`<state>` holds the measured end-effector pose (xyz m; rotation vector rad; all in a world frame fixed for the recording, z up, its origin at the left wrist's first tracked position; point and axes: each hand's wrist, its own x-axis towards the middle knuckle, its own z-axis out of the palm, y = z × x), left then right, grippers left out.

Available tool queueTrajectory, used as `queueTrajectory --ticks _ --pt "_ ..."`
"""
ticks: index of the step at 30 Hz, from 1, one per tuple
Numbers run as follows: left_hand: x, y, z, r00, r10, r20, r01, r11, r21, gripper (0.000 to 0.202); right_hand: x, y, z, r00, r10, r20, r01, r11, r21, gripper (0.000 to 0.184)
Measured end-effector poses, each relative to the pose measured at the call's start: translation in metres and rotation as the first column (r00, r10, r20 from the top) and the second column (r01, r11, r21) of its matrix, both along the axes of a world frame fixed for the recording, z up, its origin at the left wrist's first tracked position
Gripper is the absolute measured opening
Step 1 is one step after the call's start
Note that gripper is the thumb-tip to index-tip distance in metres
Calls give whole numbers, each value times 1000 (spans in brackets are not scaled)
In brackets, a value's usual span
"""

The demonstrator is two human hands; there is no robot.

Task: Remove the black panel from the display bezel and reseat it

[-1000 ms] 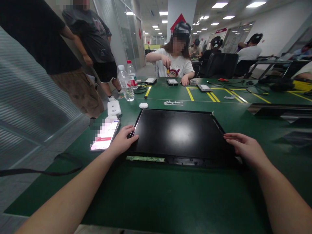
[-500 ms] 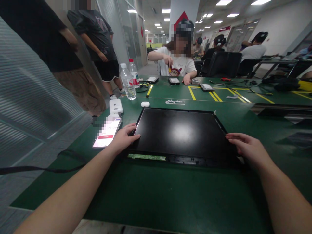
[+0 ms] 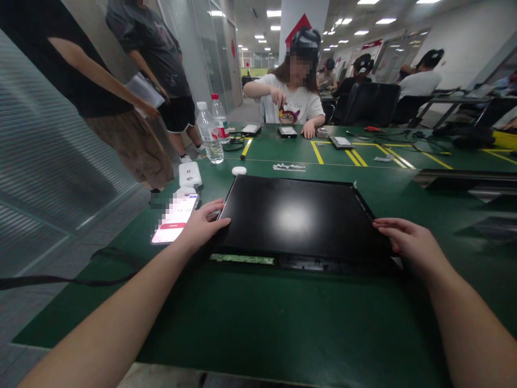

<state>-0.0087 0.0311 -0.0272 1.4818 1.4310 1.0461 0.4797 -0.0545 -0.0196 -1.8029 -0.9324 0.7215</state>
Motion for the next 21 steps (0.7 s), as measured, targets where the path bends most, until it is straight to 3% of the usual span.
queueTrajectory --ticks 7,21 --pt "-5 2 -3 938 -92 -333 117 992 54 52 0 1 -1 1000 -8 25 9 1000 -13 31" --pt "-3 2 -6 852 -120 -509 186 979 81 60 -7 -2 8 997 -16 73 19 999 -42 35"
